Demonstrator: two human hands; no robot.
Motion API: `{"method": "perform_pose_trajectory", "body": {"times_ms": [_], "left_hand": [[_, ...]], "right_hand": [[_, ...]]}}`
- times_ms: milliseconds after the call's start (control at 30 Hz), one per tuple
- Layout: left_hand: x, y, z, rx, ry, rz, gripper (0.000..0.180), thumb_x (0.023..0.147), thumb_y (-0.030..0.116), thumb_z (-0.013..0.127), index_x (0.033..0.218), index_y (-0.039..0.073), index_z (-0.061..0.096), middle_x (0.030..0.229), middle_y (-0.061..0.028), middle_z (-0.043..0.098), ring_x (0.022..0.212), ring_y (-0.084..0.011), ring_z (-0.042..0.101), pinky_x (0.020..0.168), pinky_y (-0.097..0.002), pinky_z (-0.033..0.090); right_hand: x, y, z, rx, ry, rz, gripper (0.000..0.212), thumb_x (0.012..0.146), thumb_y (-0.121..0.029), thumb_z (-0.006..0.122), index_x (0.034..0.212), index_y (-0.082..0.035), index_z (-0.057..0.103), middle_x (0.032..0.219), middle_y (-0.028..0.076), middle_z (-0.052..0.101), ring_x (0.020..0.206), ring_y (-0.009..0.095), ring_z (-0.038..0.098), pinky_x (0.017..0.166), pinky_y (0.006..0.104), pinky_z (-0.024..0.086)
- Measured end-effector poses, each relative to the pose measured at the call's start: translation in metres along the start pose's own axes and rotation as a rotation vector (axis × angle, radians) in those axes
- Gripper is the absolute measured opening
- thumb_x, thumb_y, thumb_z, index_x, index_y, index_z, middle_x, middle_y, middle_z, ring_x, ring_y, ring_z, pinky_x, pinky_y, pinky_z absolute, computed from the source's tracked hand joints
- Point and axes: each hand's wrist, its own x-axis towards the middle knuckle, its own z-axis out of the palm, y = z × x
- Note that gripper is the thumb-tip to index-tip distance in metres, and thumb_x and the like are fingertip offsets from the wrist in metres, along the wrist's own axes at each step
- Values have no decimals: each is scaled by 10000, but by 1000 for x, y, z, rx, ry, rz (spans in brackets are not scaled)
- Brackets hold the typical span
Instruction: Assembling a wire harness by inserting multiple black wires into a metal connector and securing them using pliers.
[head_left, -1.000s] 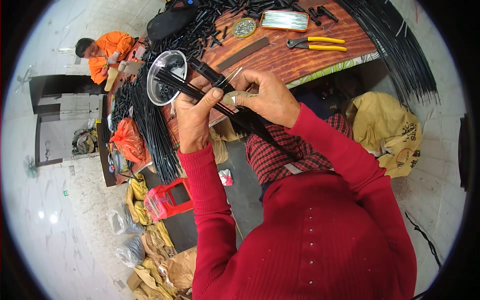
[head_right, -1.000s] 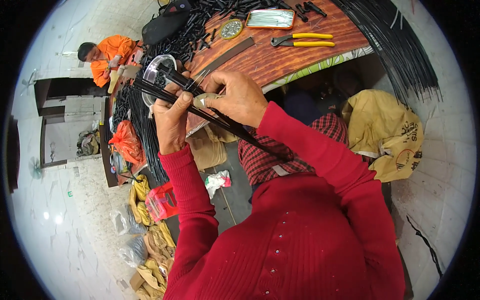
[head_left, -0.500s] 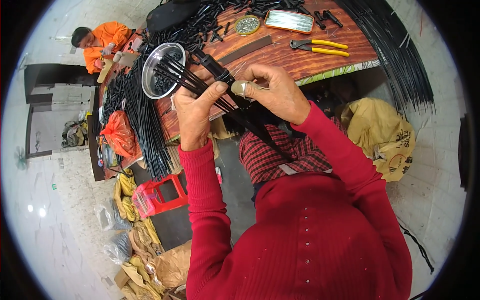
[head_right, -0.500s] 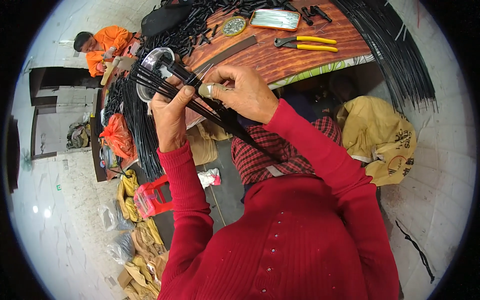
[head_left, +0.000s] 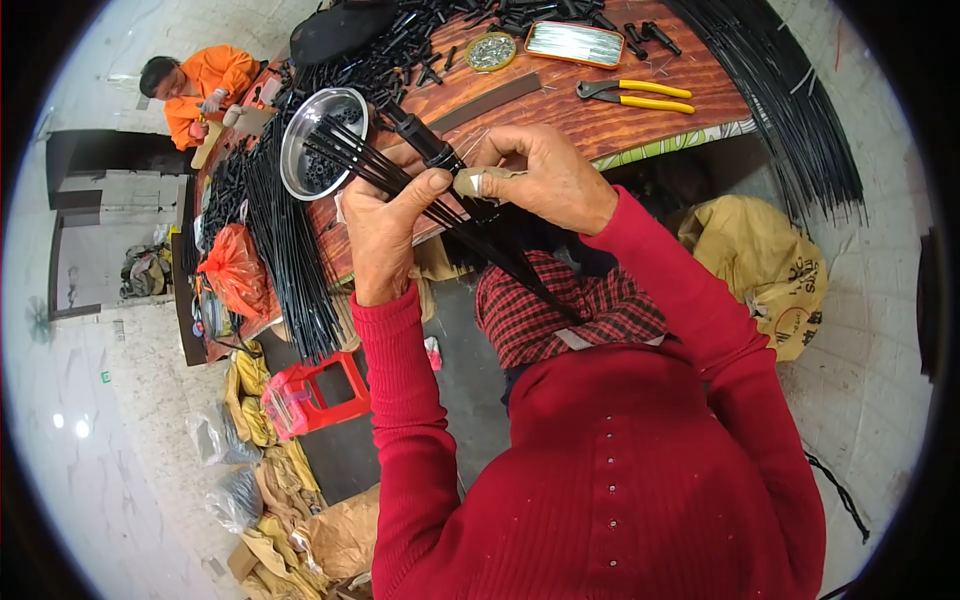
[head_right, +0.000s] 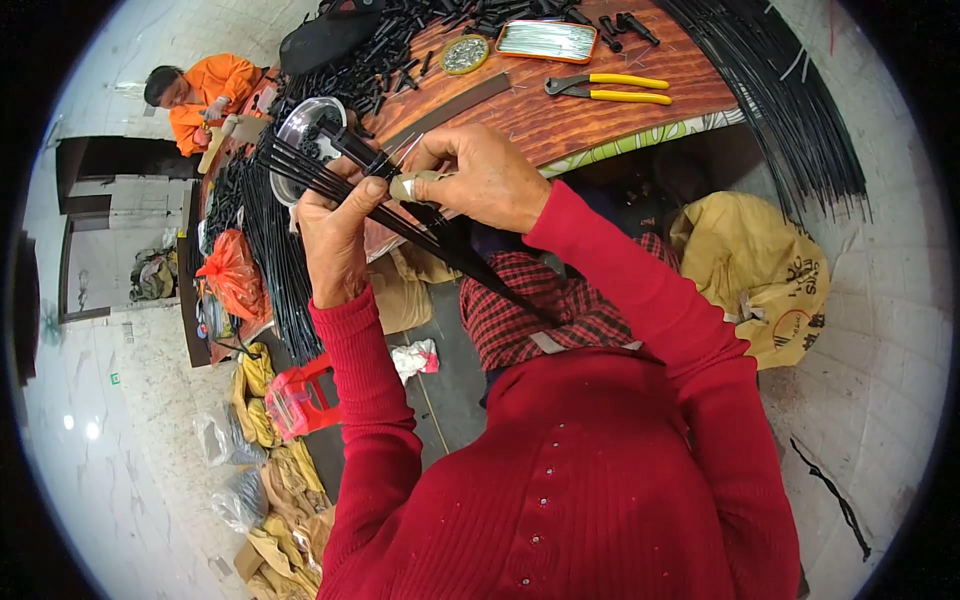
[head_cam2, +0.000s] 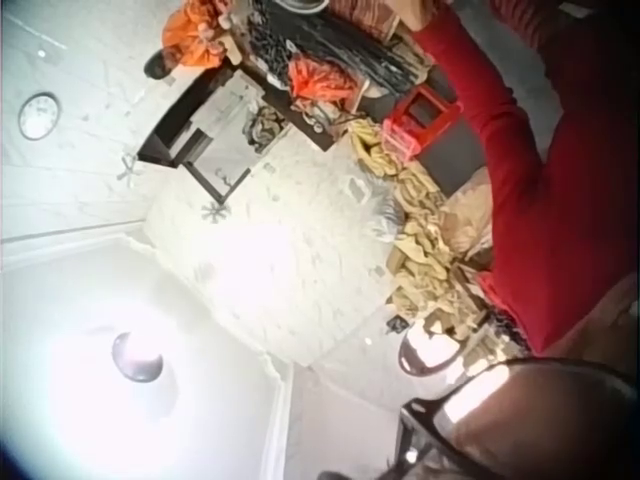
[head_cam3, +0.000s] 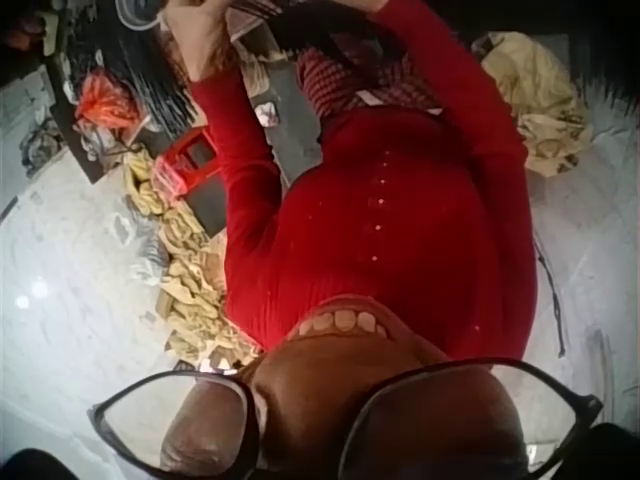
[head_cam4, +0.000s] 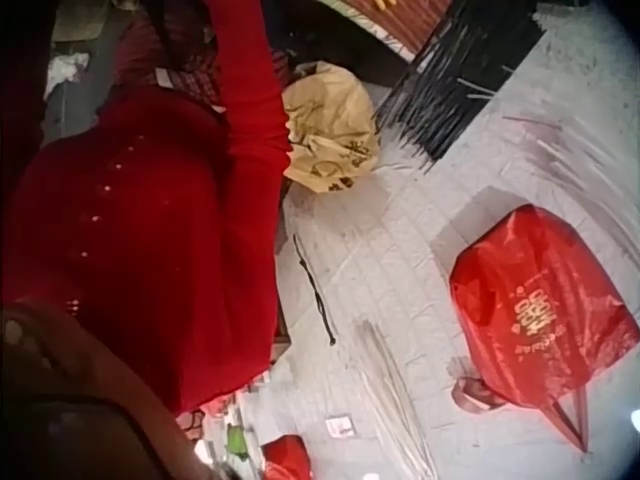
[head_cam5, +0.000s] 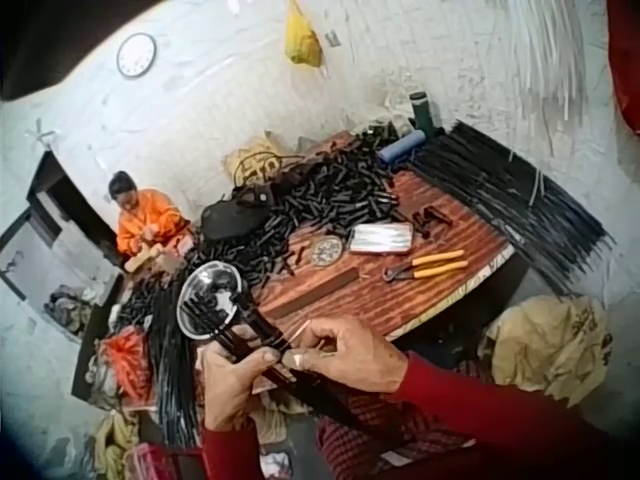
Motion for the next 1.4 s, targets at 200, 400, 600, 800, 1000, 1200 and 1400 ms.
{"method": "perform_pose_trajectory", "body": {"times_ms": [200,400,600,800,1000,1200,1400], "left_hand": [[-1,11,11,-32,-39,-14,389,766,17,757,1124,-75,634,960,-123,694,796,-156,661,717,-274,548],[-11,24,14,-3,-28,-40,384,791,9,735,1144,-84,618,923,-104,683,770,-147,649,667,-248,544],[-12,19,6,64,-49,18,365,800,28,729,1129,-85,620,938,-95,678,808,-138,640,719,-250,524],[-9,9,1,27,-92,66,414,818,95,732,1167,-82,597,957,-89,670,835,-138,633,748,-251,509],[-11,15,8,19,-92,13,435,793,48,747,1177,-79,590,958,-88,669,835,-132,630,744,-247,510],[-18,16,10,76,-33,0,452,772,70,764,1171,-65,600,967,-64,665,841,-108,612,786,-241,487],[-18,10,5,107,15,51,426,770,58,765,1144,-75,609,979,-72,667,845,-119,622,793,-252,496]], "right_hand": [[-7,-4,2,75,95,-40,157,847,-126,715,827,7,633,765,21,621,705,71,564,629,247,472],[-11,-13,12,-122,193,-99,142,821,-97,729,838,25,658,792,66,671,730,87,600,624,258,493],[-8,-4,9,67,67,-126,157,825,-104,728,854,34,660,803,60,667,738,90,599,662,265,496],[-11,-6,17,-60,153,-101,133,838,-90,707,852,31,653,800,56,663,728,77,589,658,259,490],[-13,-4,17,-124,221,-77,116,842,-62,692,813,23,620,780,49,650,708,69,581,630,250,485],[-15,-3,18,23,165,-100,106,838,-57,699,824,15,622,818,47,652,766,79,595,681,253,495],[-18,-8,18,29,124,-122,107,827,-37,707,893,22,646,906,58,667,825,106,623,753,261,517]]}}
